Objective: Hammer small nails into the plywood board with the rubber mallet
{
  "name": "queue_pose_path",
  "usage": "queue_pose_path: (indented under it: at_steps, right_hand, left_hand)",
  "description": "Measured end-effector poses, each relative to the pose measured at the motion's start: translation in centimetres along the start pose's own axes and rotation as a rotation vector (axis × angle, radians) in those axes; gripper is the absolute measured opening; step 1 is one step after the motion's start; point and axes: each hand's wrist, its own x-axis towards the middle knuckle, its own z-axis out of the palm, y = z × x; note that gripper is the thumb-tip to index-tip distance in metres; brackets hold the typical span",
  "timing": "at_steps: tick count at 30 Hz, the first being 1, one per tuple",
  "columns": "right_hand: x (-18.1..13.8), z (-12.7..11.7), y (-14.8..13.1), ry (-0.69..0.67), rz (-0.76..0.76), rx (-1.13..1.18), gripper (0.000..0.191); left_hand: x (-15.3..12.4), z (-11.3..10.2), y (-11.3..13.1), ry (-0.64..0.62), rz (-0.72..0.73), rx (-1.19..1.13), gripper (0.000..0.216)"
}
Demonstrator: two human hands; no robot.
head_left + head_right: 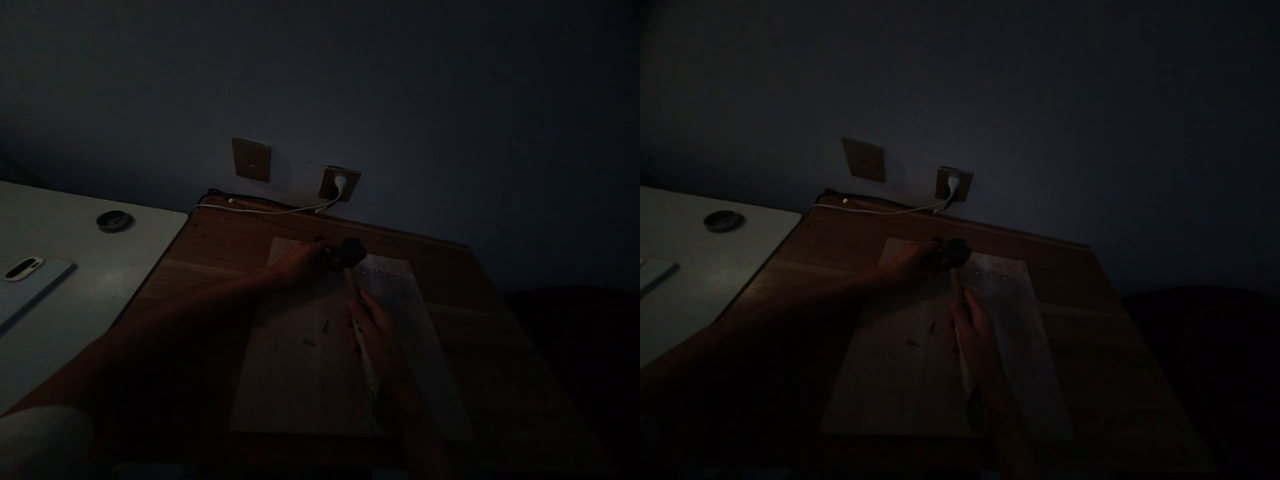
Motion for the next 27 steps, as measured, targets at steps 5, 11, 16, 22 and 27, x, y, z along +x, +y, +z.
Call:
queue_pose_path:
  at_steps: [5,11,16,22,27]
  right_hand:
    - [0.3,0.3,0.4,0.000,0.000,-0.033,0.040]
    - [0.2,0.2,0.8,-0.003,0.004,-0.042,0.041]
    - [0.3,0.2,1.1,-0.012,-0.039,-0.058,0.041]
    - [0.4,-0.1,1.3,-0.014,-0.055,-0.057,0.042]
    - [-0.6,-1.1,1.5,0.038,0.015,-0.033,0.044]
  left_hand:
    - [0.2,0.4,-0.5,0.007,-0.003,-0.014,0.041]
    - [0.1,0.3,-0.3,0.031,0.005,-0.029,0.045]
    - [0.1,0.2,-0.4,0.026,0.002,-0.006,0.047]
    - [0.2,-0.8,-0.3,0.016,0.083,0.013,0.042]
    - [-2.2,-1.8,2.7,-0.033,0.310,0.219,0.033]
